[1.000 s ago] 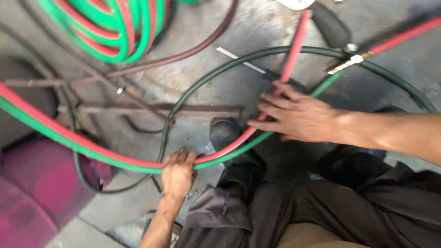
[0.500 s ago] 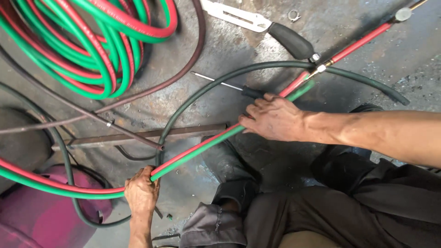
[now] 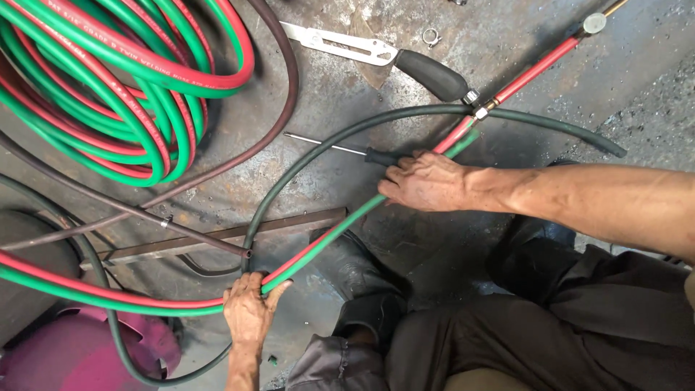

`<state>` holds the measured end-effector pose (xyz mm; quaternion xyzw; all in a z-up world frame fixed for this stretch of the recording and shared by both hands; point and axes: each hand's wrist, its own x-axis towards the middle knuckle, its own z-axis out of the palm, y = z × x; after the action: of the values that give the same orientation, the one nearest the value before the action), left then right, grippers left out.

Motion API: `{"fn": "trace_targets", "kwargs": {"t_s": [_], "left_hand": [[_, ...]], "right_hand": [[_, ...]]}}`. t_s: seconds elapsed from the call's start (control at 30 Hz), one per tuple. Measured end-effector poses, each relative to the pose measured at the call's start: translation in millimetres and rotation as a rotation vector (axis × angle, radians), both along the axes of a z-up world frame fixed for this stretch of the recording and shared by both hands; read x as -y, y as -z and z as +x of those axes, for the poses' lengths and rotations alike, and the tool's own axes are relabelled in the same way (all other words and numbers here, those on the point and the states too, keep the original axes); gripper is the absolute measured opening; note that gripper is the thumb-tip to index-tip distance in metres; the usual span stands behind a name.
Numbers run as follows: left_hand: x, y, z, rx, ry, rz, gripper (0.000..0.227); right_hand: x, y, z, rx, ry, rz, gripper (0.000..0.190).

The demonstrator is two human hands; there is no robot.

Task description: Connecting gas hoses to a cutting torch and securing them with fittings and clamps.

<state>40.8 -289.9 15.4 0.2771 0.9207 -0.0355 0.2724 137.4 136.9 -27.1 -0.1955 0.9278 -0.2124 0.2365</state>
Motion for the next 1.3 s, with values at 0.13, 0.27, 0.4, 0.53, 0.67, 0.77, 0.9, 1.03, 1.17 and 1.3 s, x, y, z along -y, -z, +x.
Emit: {"fn": "trace_targets", "kwargs": {"t_s": [0.13, 0.27, 0.4, 0.53, 0.67, 0.77, 0.9, 1.03, 1.17, 1.3], "left_hand": [[21, 24, 1, -0.179, -0.069, -0.056, 0.049], [20, 26, -1, -0.276, -0.126, -0.055, 0.044], [15, 34, 1, -0.363, -0.125, -0.069, 0.041], [11, 49, 5, -0.42, -0.115, -0.093, 0.04], [12, 53, 14, -0.452, -0.181, -0.135, 0.04], [5, 45, 6, -0.464, -0.229, -0.061, 0.035], [-1, 42, 0, -0.421, -0.196, -0.005, 0.031], [-7, 32, 4, -0.29, -0.12, 0.031, 0.04], [-49, 8, 9, -0.258, -0.104, 0.143, 0.056], [-116, -5, 24, -0.094, 0.035, 0.442, 0.065]], "right_hand": [[8, 8, 5, -0.108, 0.093, -0.025, 0.021], [9, 5, 6, -0.146, 0.138, -0.022, 0.023], [2, -7, -4, -0.035, 0.176, 0.046, 0.024], [4, 12, 2, -0.062, 0.216, 0.026, 0.028], [-11, 15, 7, -0.091, 0.177, -0.012, 0.014], [-22, 11, 2, -0.026, 0.162, 0.055, 0.01], [-37, -11, -6, 0.153, 0.129, 0.206, 0.016], [-42, -13, 1, 0.25, 0.055, 0.261, 0.016], [-39, -23, 2, 0.251, 0.051, 0.271, 0.016], [-25, -43, -1, 0.305, 0.0, 0.235, 0.018]]}}
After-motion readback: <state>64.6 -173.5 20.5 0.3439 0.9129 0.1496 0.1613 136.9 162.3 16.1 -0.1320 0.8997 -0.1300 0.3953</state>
